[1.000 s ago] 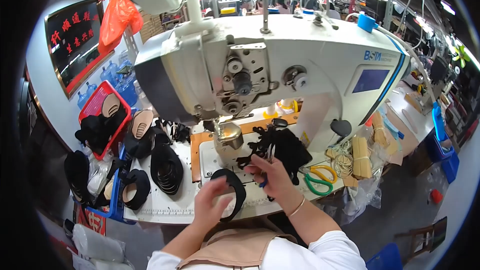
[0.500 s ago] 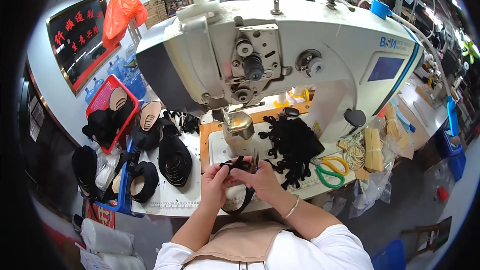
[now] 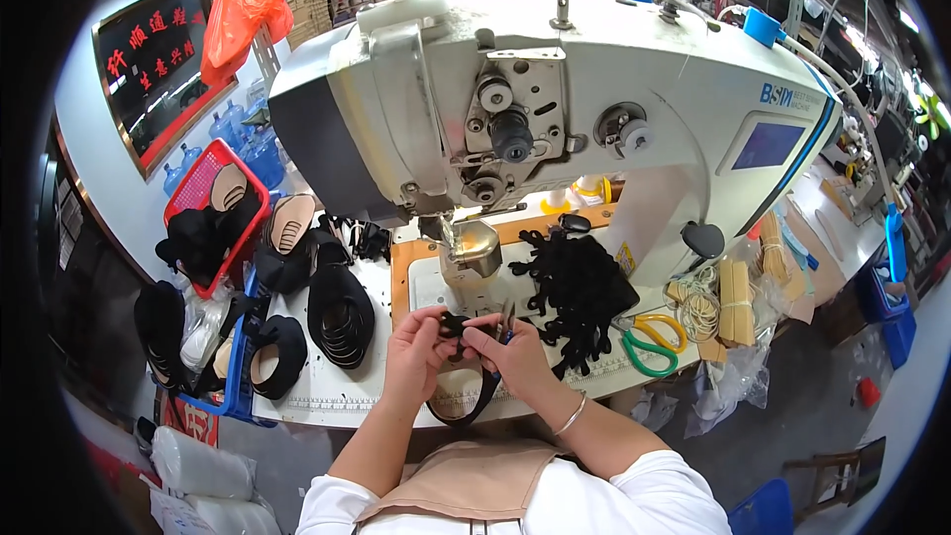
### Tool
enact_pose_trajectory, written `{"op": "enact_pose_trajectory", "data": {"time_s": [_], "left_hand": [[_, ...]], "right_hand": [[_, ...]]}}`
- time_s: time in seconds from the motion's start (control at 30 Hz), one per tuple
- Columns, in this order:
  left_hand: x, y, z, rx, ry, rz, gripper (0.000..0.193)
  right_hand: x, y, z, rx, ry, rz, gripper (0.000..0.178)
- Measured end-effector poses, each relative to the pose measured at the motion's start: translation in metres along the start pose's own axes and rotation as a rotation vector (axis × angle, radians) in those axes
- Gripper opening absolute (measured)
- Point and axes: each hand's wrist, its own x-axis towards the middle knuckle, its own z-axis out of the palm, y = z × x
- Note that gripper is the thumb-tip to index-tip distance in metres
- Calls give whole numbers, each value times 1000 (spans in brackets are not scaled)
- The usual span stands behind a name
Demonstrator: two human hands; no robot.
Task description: Stitching different components of black shoes together using an industrial sewing machine.
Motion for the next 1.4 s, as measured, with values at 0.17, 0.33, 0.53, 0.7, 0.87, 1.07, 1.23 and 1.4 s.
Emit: {"op": "enact_pose_trajectory", "data": {"time_s": [0.17, 0.33, 0.53, 0.7, 0.87, 1.07, 1.23, 1.4], "left_hand": [[-3, -9, 0, -97, 35, -14, 12], [2, -10, -12, 75, -95, -54, 9], [-5, -9, -7, -715, -69, -305, 14], [-4, -9, -7, -568, -47, -108, 12], [-5, -21, -13, -632, -48, -86, 12], [-4, -15, -26, -124, 16, 49, 12], [-1, -1, -31, 1470, 45, 347, 37], [-11, -2, -18, 1245, 99, 612, 29]], "right_hand": [[-1, 7, 5, 122, 11, -10, 15], [2, 0, 4, -121, -36, -11, 12], [9, 3, 6, -161, 31, -61, 10], [9, -9, 0, 296, -30, 201, 24], [4, 1, 1, 327, -76, 214, 24], [14, -6, -7, 122, -5, 81, 15], [18, -8, -27, -31, 19, 134, 15], [3, -14, -41, -284, 1, 77, 14]]}}
